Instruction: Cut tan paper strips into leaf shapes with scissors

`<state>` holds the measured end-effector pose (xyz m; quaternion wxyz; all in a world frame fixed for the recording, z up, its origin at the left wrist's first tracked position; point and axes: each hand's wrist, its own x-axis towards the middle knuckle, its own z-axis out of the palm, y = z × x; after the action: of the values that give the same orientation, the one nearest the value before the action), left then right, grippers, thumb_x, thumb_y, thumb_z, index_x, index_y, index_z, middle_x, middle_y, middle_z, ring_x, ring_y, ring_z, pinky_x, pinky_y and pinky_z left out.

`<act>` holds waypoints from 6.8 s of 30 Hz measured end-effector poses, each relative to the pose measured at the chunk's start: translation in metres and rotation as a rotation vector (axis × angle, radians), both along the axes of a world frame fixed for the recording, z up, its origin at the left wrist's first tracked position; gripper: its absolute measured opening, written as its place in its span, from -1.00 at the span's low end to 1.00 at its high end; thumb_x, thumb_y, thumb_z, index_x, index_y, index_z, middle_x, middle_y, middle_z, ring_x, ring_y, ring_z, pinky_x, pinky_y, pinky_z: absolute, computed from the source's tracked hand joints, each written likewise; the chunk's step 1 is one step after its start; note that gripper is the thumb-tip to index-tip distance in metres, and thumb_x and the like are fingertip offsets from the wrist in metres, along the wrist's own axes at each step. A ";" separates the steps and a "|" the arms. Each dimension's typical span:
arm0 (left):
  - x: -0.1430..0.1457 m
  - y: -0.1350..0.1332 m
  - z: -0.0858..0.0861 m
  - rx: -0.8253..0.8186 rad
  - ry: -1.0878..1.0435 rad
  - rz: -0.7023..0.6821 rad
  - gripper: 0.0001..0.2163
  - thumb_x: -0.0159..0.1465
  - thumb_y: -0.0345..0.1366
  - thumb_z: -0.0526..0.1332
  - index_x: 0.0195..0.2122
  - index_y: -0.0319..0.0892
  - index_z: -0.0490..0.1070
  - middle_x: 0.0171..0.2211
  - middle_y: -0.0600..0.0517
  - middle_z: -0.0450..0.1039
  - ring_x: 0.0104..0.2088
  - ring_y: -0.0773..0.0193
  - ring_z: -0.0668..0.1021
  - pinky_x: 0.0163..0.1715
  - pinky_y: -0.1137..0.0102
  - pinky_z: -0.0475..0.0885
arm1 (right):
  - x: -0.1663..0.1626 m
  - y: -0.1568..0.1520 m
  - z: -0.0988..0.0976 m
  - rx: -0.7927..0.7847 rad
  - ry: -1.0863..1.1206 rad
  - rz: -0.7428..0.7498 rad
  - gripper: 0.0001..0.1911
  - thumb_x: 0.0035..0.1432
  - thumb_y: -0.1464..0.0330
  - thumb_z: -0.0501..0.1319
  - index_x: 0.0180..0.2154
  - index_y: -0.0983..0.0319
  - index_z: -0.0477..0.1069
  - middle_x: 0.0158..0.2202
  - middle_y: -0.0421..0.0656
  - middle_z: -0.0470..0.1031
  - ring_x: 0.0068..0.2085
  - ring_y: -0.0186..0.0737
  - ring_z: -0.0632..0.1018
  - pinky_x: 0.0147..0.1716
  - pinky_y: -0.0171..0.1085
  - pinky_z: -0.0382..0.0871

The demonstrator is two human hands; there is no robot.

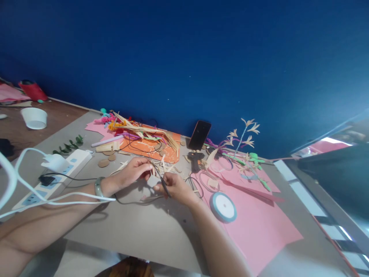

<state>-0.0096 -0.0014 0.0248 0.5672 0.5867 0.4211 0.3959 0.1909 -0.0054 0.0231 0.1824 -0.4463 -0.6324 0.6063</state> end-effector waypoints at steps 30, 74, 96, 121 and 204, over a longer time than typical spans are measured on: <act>0.000 0.003 -0.005 0.005 -0.026 -0.012 -0.80 0.19 -0.26 0.09 -0.49 -0.23 0.41 -0.64 0.10 0.31 -0.61 0.44 0.34 -0.57 0.52 0.24 | -0.001 -0.002 -0.003 0.062 -0.053 0.024 -0.52 -0.09 0.08 0.37 -0.48 0.19 0.12 -0.65 -0.33 0.33 -0.58 -0.39 0.30 -0.58 -0.39 0.09; 0.000 0.001 -0.023 -0.060 0.131 -0.417 -0.90 0.09 -0.32 0.12 -0.50 -0.23 0.33 -0.65 0.09 0.37 -0.63 0.37 0.44 -0.58 0.50 0.32 | -0.009 -0.003 -0.008 0.277 0.151 -0.335 -0.59 -0.20 0.22 0.42 -0.39 0.20 0.26 -0.45 -0.21 0.47 -0.50 -0.34 0.42 -0.50 -0.35 0.28; 0.004 0.004 -0.011 0.027 0.001 -0.062 -0.80 0.10 -0.20 0.27 -0.46 -0.27 0.44 -0.65 0.12 0.34 -0.65 0.47 0.33 -0.61 0.54 0.24 | -0.012 -0.003 -0.010 0.203 0.178 -0.461 -0.57 -0.18 0.19 0.40 -0.35 0.20 0.23 -0.44 -0.22 0.42 -0.49 -0.35 0.37 -0.48 -0.34 0.24; 0.001 0.006 -0.005 0.039 -0.099 0.170 -0.90 0.09 -0.33 0.17 -0.48 -0.26 0.40 -0.68 0.12 0.35 -0.66 0.47 0.35 -0.63 0.56 0.20 | 0.005 -0.002 0.004 0.218 -0.269 0.038 -0.60 -0.05 0.13 0.35 -0.50 0.21 0.18 -0.66 -0.32 0.32 -0.58 -0.39 0.29 -0.59 -0.38 0.03; 0.000 0.007 -0.012 0.054 -0.108 0.191 -0.84 0.13 -0.26 0.20 -0.48 -0.25 0.41 -0.68 0.12 0.35 -0.65 0.46 0.34 -0.62 0.54 0.19 | 0.003 0.000 0.003 0.051 -0.117 0.068 -0.52 -0.08 0.02 0.34 -0.54 0.20 0.16 -0.71 -0.32 0.30 -0.63 -0.40 0.25 -0.61 -0.37 0.03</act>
<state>-0.0093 0.0057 0.0125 0.5327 0.5365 0.4334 0.4904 0.1944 -0.0058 0.0260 0.1355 -0.4545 -0.6720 0.5687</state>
